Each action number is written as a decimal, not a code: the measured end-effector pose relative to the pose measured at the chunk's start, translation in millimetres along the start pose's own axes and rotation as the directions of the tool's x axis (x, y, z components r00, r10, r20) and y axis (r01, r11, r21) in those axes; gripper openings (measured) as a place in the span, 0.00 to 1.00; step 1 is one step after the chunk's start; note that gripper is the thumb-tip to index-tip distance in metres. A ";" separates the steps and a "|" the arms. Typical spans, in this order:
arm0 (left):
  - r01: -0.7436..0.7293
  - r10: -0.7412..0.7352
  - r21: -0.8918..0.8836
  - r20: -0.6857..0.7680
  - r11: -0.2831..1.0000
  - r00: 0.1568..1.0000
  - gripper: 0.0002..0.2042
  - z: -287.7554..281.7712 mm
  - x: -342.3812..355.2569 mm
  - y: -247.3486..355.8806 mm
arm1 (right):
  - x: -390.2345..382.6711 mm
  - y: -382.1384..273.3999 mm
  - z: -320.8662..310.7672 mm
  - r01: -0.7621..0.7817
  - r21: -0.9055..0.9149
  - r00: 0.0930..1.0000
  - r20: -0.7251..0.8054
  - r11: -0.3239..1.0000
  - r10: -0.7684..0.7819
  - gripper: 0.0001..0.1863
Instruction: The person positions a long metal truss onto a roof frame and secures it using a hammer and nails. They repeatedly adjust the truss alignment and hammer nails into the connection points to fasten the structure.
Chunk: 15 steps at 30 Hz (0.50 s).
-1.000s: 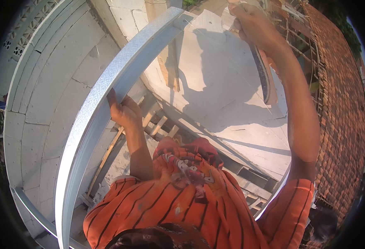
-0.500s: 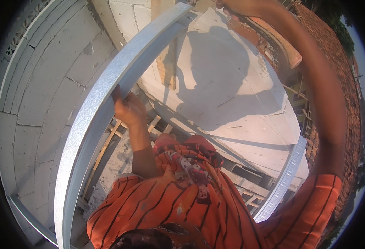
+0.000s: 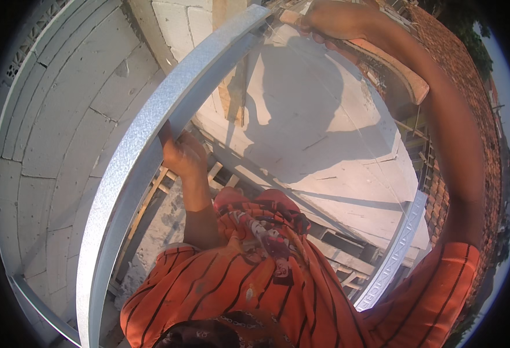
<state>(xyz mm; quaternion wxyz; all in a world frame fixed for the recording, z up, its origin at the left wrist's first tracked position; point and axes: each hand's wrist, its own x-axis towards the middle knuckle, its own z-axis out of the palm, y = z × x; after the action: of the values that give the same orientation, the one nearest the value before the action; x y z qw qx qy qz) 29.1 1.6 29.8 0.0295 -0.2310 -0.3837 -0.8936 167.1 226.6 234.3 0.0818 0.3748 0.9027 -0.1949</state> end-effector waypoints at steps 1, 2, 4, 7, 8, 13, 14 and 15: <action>0.029 -0.030 -0.088 -0.006 0.996 1.000 0.16 0.0 -0.1 0.1 | 1.9 1.5 -4.0 -0.009 -0.038 0.998 -0.058 0.999 0.007 0.20; 0.058 -0.061 -0.175 -0.014 0.983 0.998 0.17 0.0 0.0 0.0 | 6.5 7.2 -10.0 -0.021 -0.075 0.993 -0.117 0.997 0.012 0.20; 0.034 -0.035 -0.149 -0.003 0.988 0.999 0.17 1.1 -0.3 -0.5 | 10.6 15.5 -13.5 0.019 -0.131 0.964 -0.259 0.991 -0.053 0.20; -0.116 0.113 0.074 0.043 0.990 0.993 0.18 -3.0 -0.1 -5.5 | 1.2 -7.2 -2.5 0.019 -0.153 0.997 -0.065 0.988 -0.029 0.20; -0.148 0.143 0.115 0.049 0.982 0.989 0.18 -4.0 0.6 -6.4 | -0.3 -13.6 -1.3 0.022 -0.163 1.000 0.000 0.986 -0.022 0.21; -0.205 0.192 0.427 0.074 0.881 0.979 0.21 -9.5 -2.9 -9.8 | 10.0 10.9 -18.3 0.027 -0.172 0.983 -0.172 0.985 -0.057 0.20; -0.249 0.227 0.529 0.106 0.811 0.968 0.22 -11.2 -3.3 -10.8 | 11.6 15.2 -17.5 0.025 -0.169 0.973 -0.222 0.985 -0.063 0.20; -0.299 0.262 0.596 0.151 0.745 0.953 0.22 -11.9 -3.4 -11.5 | 11.7 15.5 -12.7 0.044 -0.237 0.980 -0.177 0.970 -0.087 0.20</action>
<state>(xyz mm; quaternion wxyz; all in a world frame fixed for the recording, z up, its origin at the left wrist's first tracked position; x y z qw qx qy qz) 24.8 0.9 13.4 0.2256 -0.2895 -0.6138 -0.6990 169.7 249.4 237.9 0.0337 0.3491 0.9349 -0.0548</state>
